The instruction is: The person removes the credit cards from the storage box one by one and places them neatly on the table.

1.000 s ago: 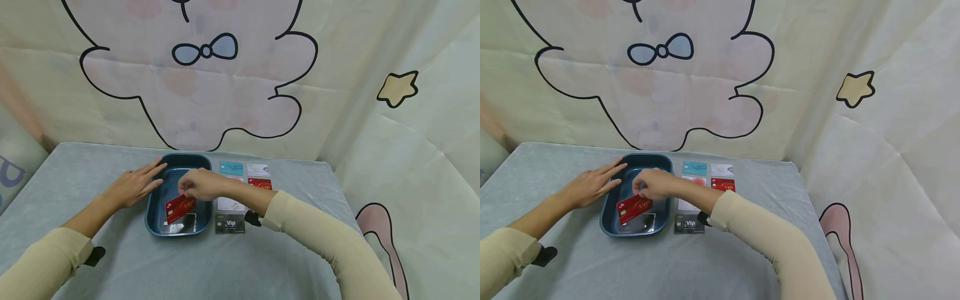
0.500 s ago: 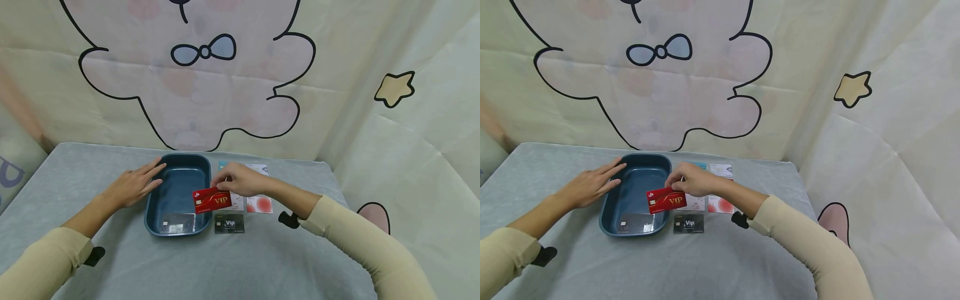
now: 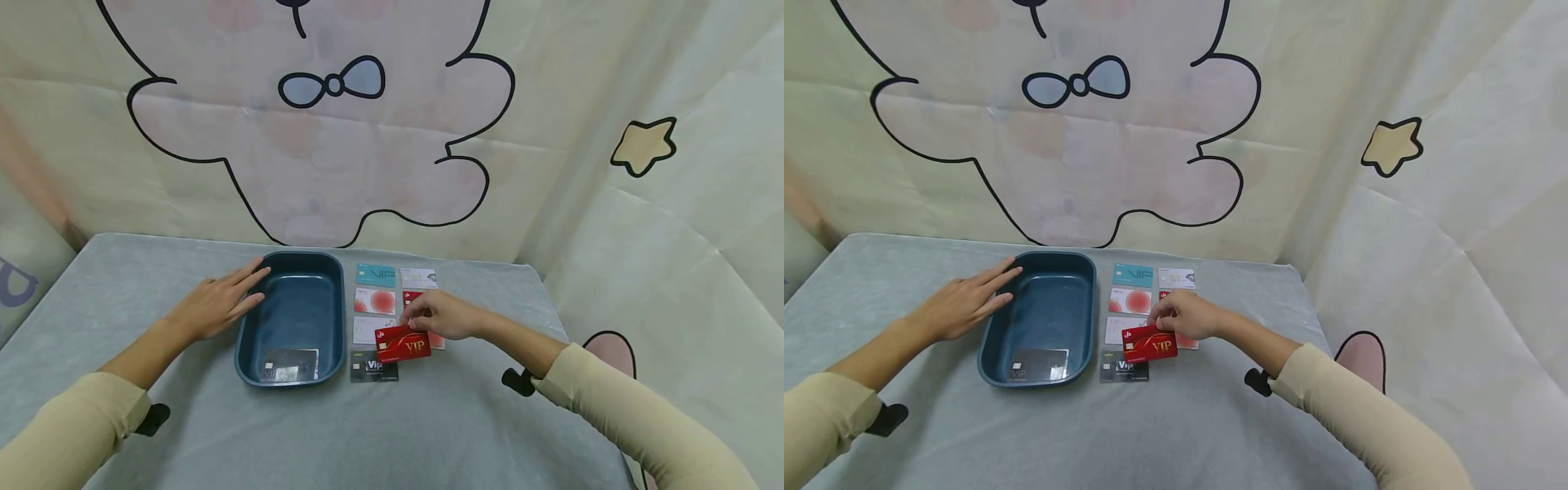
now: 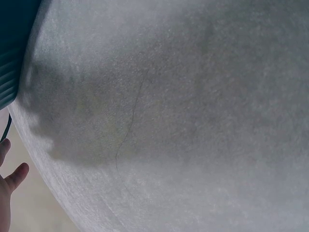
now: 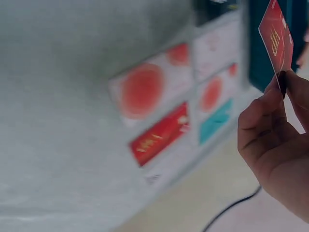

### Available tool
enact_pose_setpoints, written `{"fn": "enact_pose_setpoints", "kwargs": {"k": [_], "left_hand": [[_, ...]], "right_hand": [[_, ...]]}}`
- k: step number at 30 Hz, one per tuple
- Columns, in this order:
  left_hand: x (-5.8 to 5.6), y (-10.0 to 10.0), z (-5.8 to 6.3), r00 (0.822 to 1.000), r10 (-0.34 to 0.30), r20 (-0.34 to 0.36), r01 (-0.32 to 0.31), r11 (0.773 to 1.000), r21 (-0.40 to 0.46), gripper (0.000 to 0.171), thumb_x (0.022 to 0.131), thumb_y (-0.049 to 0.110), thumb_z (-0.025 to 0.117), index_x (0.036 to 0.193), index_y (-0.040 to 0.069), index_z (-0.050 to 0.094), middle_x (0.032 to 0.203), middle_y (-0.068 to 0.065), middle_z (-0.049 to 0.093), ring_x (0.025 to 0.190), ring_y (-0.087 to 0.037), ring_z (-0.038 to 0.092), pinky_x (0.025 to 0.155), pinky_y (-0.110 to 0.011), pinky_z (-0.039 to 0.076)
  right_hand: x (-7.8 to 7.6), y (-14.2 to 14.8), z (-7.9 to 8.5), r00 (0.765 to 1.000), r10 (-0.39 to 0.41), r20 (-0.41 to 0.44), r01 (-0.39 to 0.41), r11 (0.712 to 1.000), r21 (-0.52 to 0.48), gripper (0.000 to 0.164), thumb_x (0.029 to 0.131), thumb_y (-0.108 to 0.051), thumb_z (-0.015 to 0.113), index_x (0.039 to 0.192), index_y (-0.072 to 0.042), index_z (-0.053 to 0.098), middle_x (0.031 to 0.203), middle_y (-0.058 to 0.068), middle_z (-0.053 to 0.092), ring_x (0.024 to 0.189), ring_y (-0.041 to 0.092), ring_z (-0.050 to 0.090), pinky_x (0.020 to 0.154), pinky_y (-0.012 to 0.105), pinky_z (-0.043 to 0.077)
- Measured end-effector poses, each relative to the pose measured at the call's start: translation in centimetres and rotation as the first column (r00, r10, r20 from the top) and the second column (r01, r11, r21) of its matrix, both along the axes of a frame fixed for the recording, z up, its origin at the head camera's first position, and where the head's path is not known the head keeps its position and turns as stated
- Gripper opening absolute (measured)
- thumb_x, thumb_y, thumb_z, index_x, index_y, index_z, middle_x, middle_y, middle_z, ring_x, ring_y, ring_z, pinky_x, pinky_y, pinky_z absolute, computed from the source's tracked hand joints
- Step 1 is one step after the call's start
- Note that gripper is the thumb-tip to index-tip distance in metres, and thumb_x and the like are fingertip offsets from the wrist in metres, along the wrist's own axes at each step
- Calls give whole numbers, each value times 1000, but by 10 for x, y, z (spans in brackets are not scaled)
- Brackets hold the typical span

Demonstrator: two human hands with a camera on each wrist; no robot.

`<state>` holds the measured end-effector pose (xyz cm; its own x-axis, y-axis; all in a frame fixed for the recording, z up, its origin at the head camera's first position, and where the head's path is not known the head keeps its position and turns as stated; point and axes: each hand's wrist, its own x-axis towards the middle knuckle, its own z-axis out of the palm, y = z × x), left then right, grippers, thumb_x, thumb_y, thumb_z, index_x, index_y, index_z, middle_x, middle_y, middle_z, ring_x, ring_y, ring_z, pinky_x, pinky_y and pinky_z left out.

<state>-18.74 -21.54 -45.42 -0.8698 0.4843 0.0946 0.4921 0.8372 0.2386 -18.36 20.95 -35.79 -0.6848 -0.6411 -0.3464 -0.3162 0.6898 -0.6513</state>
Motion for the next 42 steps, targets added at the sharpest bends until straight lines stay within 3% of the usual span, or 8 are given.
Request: {"fn": "enact_pose_setpoints", "kwargs": {"k": [6,12,21,26,31,42], "left_hand": [[1,0,-1,1000,5,6,-5,1000,-3,59,106,38,44,156,8,32,163,-17,22,136,-43,43,93,-67,43],[1,0,-1,1000,6,4,-6,1000,-3,59,106,38,44,156,8,33,163,-17,23,136,-43,43,93,-66,43],[0,0,-1,1000,-2,-8,2,1000,-4,59,106,38,45,156,9,32,163,-16,23,136,-42,44,92,-66,44],[0,0,-2,1000,-4,-14,4,1000,-4,59,106,36,46,156,8,32,163,-17,24,135,-42,44,91,-66,45],[0,0,-2,1000,-7,-23,7,1000,-2,58,106,36,47,155,8,33,163,-17,24,135,-42,45,90,-65,45],[1,0,-1,1000,-4,-24,4,1000,-8,58,106,35,47,156,8,33,162,-17,24,134,-42,46,90,-65,45]], "right_hand": [[4,22,-28,999,-12,48,11,1000,12,20,96,-9,65,114,-3,72,115,6,70,103,20,59,84,32,56],[4,37,-44,995,-35,89,32,999,39,13,96,-9,66,106,-4,73,106,3,71,95,17,61,82,31,56],[4,47,-54,995,-42,89,39,999,32,11,95,-7,66,102,-2,72,102,5,70,93,18,60,78,30,53],[5,50,-62,994,-50,93,47,998,35,11,95,-7,65,101,-1,72,96,6,71,83,15,60,70,25,51],[5,53,-70,996,-76,52,72,995,68,7,94,-8,67,95,-2,72,84,2,67,75,13,56,65,23,49],[7,56,-72,994,-112,-10,113,992,56,6,91,-9,71,92,-3,69,78,1,60,76,14,56,64,22,49]]}}
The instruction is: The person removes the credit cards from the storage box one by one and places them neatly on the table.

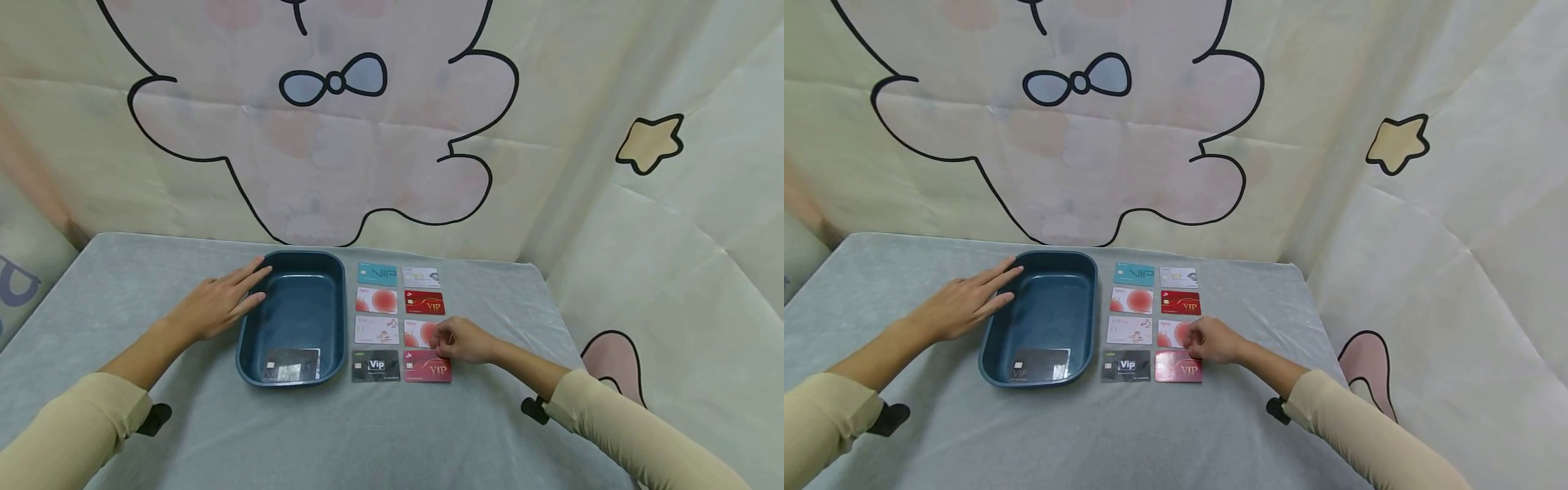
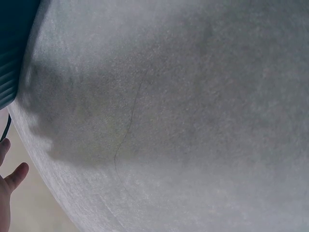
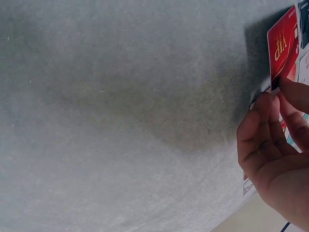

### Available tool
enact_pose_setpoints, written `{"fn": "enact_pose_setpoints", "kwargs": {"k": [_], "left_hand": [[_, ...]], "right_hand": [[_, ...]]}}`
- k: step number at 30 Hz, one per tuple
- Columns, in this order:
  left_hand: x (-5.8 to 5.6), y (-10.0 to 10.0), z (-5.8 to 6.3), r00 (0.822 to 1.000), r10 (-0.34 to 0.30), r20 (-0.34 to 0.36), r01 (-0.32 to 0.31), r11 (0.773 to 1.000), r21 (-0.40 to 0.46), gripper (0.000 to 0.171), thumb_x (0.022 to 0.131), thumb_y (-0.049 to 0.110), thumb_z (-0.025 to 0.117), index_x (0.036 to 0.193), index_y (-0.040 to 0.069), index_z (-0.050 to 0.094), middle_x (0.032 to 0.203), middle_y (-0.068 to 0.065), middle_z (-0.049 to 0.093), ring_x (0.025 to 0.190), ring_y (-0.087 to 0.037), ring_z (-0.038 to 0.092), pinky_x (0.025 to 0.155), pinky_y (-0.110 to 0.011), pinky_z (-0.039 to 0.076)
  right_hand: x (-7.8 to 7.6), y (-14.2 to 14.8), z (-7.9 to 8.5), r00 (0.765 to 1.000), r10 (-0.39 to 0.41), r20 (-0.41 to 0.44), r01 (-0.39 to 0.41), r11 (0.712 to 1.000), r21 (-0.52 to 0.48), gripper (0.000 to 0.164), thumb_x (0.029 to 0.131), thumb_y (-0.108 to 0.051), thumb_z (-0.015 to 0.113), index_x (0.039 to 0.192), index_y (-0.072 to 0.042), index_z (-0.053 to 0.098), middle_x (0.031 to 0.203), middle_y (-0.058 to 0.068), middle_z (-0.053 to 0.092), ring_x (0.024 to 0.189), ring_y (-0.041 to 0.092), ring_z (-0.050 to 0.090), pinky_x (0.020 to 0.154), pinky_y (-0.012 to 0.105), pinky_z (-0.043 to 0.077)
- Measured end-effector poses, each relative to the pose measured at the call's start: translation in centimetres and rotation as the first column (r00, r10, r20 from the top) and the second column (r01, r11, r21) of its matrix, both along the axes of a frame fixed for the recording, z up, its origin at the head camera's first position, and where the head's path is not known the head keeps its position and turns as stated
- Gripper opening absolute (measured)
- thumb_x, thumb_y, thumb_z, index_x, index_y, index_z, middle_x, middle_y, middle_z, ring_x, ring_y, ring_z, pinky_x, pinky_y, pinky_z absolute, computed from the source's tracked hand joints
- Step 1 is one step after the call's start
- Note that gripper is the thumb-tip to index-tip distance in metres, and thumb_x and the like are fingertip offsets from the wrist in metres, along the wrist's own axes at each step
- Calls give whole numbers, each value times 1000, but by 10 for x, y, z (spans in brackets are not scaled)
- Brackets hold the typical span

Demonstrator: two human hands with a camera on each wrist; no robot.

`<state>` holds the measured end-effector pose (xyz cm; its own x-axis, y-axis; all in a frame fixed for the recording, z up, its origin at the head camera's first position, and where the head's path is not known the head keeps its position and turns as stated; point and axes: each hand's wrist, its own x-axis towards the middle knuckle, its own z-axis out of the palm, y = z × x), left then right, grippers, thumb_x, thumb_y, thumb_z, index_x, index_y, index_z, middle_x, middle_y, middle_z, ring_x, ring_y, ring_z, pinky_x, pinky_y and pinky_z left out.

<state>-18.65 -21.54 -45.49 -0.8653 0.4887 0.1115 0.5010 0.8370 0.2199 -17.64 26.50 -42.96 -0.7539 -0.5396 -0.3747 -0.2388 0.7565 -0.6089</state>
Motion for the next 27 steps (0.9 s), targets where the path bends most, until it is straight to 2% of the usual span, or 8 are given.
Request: {"fn": "enact_pose_setpoints", "kwargs": {"k": [8,14,21,27], "left_hand": [[0,0,1,1000,4,16,-4,1000,0,59,106,36,46,156,8,32,163,-17,23,135,-42,45,91,-66,44],[-1,0,0,1000,13,23,-13,1000,-3,59,106,37,45,156,9,32,163,-17,23,135,-42,45,92,-66,43],[-1,0,1,999,18,32,-18,1000,-9,59,107,38,44,156,8,32,163,-17,23,136,-42,43,93,-67,43],[0,0,2,999,14,30,-13,1000,-10,59,107,38,44,156,9,32,163,-17,23,136,-42,44,92,-67,44]], "right_hand": [[2,3,-3,999,-45,-24,46,999,5,10,89,-9,74,91,-4,65,81,1,60,79,16,57,67,26,52],[-3,2,-1,996,-41,-73,39,999,-32,12,89,-10,74,93,-3,66,86,2,64,80,17,59,69,27,55],[-12,-25,23,992,-26,-124,16,997,-77,18,90,-9,71,104,1,65,93,3,64,87,18,58,73,28,54],[-17,-53,41,995,14,-98,-31,985,-170,31,91,-15,72,116,0,63,109,12,67,98,21,62,84,31,56]]}}
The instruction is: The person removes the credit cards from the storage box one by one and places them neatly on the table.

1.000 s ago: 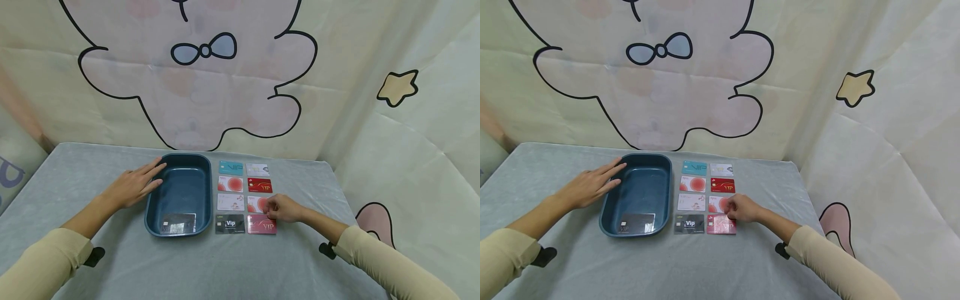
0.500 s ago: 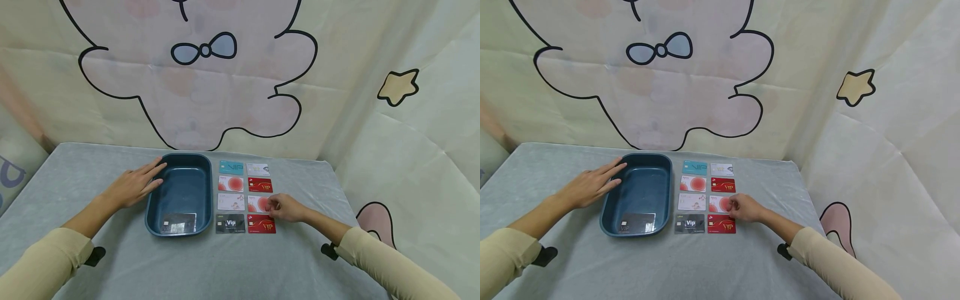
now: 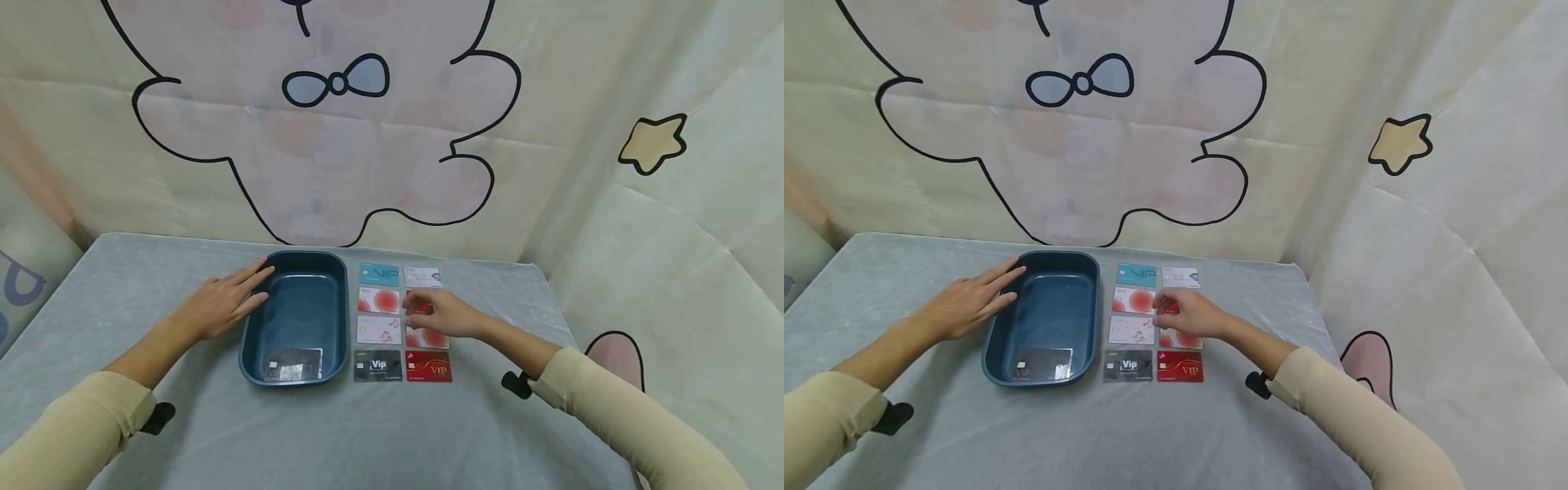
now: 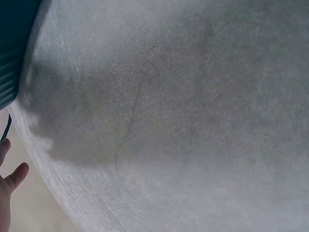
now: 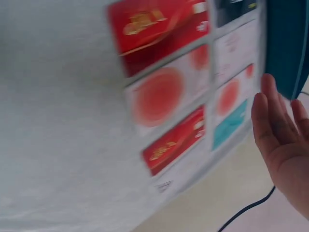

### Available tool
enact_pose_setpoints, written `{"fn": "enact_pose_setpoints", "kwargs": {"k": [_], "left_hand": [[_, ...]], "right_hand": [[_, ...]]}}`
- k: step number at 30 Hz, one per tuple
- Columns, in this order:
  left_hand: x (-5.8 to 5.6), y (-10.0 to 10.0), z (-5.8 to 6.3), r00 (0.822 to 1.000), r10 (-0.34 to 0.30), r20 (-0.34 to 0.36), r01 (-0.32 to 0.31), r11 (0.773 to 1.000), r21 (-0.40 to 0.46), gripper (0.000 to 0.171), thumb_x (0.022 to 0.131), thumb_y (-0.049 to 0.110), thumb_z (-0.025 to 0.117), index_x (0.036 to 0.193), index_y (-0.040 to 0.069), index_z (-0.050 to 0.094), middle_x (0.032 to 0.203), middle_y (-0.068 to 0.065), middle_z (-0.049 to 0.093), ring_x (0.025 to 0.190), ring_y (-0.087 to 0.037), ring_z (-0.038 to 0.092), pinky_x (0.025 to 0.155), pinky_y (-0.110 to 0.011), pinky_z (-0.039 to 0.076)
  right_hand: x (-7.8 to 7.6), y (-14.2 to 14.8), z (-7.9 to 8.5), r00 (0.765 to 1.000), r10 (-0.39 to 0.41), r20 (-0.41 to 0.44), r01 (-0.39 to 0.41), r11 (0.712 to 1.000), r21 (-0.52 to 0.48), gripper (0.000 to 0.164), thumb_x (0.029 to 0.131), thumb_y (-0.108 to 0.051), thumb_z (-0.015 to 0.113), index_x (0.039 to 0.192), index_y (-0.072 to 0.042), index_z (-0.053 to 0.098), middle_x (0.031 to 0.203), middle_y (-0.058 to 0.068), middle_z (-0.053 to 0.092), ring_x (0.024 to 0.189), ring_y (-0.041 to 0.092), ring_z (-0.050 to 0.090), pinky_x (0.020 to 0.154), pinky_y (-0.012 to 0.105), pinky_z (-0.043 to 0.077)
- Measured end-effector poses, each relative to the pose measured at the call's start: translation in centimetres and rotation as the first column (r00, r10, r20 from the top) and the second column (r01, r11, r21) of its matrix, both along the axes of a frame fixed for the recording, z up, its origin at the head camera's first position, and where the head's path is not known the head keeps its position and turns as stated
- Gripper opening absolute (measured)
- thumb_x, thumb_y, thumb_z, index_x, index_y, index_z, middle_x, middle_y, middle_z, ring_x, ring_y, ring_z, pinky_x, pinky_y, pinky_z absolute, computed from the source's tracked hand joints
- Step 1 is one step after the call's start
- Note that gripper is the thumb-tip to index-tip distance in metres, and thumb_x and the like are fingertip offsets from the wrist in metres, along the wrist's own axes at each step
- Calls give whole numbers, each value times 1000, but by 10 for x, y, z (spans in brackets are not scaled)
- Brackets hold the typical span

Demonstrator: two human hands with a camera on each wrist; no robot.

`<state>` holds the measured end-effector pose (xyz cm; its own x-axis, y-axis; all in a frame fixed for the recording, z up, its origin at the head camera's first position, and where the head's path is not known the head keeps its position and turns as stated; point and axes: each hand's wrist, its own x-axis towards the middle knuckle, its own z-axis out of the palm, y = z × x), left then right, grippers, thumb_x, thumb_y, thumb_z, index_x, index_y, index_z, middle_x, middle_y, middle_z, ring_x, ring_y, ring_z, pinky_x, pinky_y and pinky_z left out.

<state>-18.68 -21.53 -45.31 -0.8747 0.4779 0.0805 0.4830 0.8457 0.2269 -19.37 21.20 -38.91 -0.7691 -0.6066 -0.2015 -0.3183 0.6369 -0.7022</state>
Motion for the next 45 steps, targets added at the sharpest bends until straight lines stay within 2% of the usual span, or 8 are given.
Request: {"fn": "enact_pose_setpoints", "kwargs": {"k": [6,10,15,21,25,30,37,45], "left_hand": [[0,0,1,1000,0,-3,0,1000,7,58,107,37,44,156,9,32,163,-17,23,135,-42,45,92,-66,44],[0,0,2,1000,0,-2,0,1000,9,58,107,37,44,156,8,32,163,-18,23,135,-42,44,92,-66,44],[1,0,1,1000,2,11,-2,1000,1,59,107,38,44,156,8,32,163,-18,23,137,-42,43,92,-67,43],[1,1,0,1000,17,24,-17,1000,-3,60,106,39,44,156,10,31,163,-17,22,137,-42,42,95,-68,42],[0,1,0,1000,9,8,-9,1000,-1,60,106,39,45,156,10,32,163,-17,23,137,-42,43,94,-67,43],[-1,1,-1,1000,4,-2,-4,1000,0,59,106,39,44,156,9,32,162,-17,24,135,-42,45,91,-67,45],[0,0,0,1000,1,-8,-1,1000,5,58,107,39,43,156,9,33,163,-17,24,134,-41,47,90,-66,45],[0,-2,-1,999,-21,-31,21,1000,3,58,106,37,45,156,9,33,163,-16,24,133,-40,48,89,-65,46]], "right_hand": [[-2,-34,12,999,24,24,-21,995,-101,37,94,-22,71,124,-4,62,121,14,65,107,22,63,91,32,55],[0,-62,18,994,42,105,-23,984,-175,39,97,-23,67,130,-4,58,121,11,65,103,22,67,89,34,56],[7,-97,19,972,99,215,-52,976,-212,37,100,-22,61,131,-2,56,117,12,64,99,26,71,87,36,57],[12,-129,5,936,145,322,-105,985,-138,38,103,-29,55,132,-5,55,125,17,61,108,32,68,88,33,57],[12,-144,-1,918,142,370,-132,990,-51,39,104,-35,53,132,-8,56,123,11,62,100,28,70,83,32,58],[10,-157,-4,906,182,383,-210,977,32,41,104,-37,51,132,-8,56,118,9,62,92,27,70,77,30,59],[10,-168,-5,899,159,407,-215,972,95,43,104,-37,50,132,-5,55,115,8,57,87,27,69,69,30,59],[14,-175,-10,915,153,375,-224,962,154,44,104,-40,49,132,-8,56,109,3,58,93,24,64,69,31,58]]}}
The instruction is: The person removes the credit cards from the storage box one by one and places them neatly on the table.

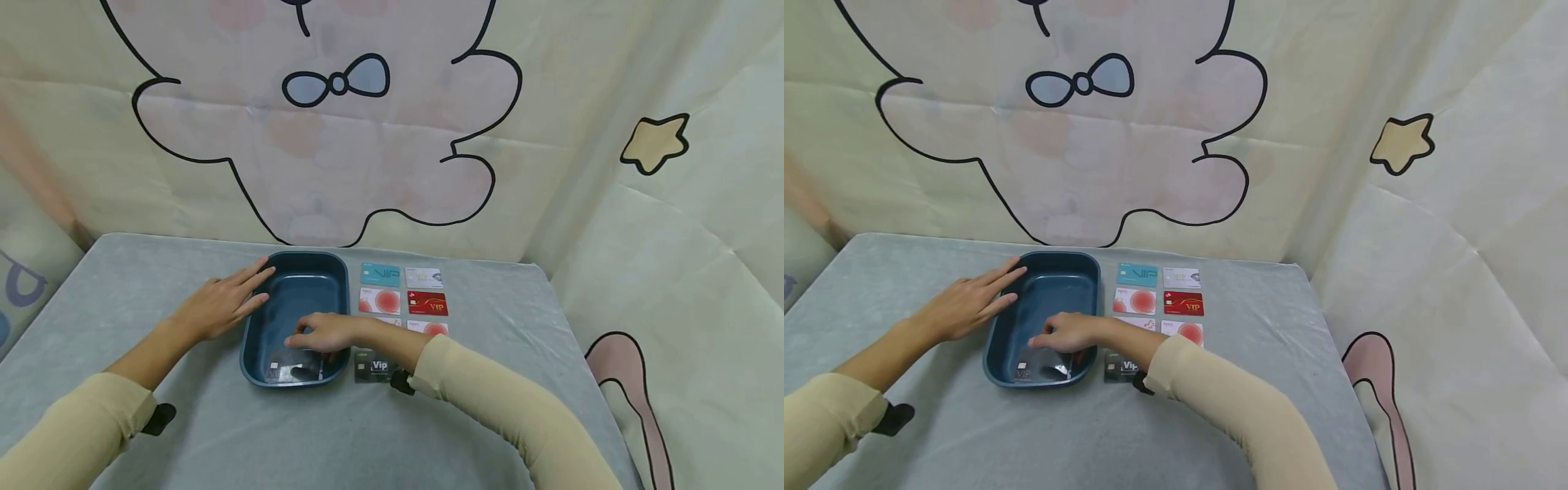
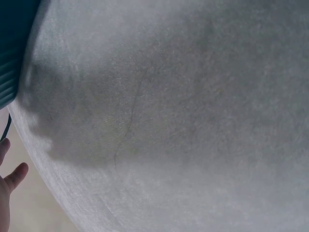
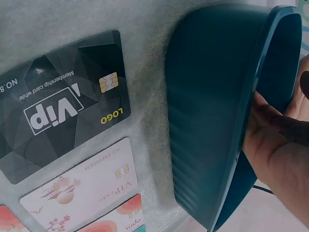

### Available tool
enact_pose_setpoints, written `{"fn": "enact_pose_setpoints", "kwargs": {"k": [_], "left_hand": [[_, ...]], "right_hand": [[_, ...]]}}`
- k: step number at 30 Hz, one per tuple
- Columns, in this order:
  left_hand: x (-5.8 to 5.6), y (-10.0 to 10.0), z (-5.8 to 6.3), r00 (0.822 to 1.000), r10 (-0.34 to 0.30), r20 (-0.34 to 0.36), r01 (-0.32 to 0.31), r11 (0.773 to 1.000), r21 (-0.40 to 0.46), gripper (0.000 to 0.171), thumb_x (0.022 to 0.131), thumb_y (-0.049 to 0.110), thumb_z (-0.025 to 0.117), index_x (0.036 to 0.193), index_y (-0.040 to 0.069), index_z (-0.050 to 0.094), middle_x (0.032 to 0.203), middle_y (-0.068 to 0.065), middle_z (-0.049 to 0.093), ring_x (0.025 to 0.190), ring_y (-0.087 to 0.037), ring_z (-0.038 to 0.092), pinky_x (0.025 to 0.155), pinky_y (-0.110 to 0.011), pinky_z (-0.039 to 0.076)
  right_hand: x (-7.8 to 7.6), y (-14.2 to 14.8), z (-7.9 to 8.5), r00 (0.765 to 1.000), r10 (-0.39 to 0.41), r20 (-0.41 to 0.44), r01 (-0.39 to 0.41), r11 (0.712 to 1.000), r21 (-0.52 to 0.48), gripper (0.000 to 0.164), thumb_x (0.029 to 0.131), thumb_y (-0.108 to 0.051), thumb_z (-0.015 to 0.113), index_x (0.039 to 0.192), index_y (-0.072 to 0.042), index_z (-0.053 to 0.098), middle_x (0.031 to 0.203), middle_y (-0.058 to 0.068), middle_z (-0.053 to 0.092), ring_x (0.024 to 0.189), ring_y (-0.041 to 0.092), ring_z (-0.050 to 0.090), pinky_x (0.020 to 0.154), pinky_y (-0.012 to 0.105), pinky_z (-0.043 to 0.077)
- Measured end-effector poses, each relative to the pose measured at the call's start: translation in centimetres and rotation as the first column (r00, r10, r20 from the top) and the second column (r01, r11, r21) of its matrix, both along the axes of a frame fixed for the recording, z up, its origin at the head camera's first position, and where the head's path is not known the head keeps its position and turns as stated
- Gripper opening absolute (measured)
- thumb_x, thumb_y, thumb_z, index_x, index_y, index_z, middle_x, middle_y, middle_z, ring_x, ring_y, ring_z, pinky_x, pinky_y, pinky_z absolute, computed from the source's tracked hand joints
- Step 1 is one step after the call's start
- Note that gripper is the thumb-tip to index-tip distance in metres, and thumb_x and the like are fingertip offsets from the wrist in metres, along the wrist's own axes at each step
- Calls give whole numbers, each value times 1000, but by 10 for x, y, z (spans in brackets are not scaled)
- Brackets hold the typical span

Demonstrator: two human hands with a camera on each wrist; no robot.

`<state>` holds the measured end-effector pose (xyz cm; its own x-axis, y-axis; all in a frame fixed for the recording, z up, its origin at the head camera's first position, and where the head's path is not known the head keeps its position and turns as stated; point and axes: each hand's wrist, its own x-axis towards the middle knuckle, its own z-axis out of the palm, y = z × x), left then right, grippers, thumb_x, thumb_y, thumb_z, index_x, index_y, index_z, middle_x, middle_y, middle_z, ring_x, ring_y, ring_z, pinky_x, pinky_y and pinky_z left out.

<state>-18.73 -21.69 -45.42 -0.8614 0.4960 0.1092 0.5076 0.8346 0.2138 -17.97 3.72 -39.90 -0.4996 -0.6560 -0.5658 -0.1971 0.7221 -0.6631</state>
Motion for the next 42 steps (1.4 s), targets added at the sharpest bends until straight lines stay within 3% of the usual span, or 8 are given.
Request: {"fn": "enact_pose_setpoints", "kwargs": {"k": [9,19,32,42], "left_hand": [[1,-1,0,1000,5,1,-5,1000,5,58,106,37,44,155,9,33,162,-16,25,133,-40,47,89,-65,46],[1,-1,0,1000,5,17,-5,1000,13,58,107,36,44,156,9,32,163,-16,23,135,-41,45,91,-66,45],[-1,-1,0,1000,-7,10,7,1000,16,58,107,37,44,156,9,32,163,-15,23,135,-40,45,90,-65,46],[-1,0,-1,1000,-6,20,6,1000,10,58,106,37,45,156,9,32,163,-15,23,136,-40,45,91,-66,45]], "right_hand": [[0,-7,-1,997,30,-76,-29,999,21,44,104,-41,48,131,-7,57,98,0,59,83,15,60,66,24,49],[-2,-12,-3,990,96,-100,-92,995,45,49,104,-42,47,137,-6,56,114,2,62,97,11,56,83,24,49],[-5,-15,-6,988,140,-64,-134,987,84,53,104,-43,47,141,-5,53,129,6,59,113,12,55,101,26,44],[-5,-17,-8,994,109,-16,-107,992,73,53,104,-43,47,141,-4,52,125,6,60,109,13,56,98,27,46]]}}
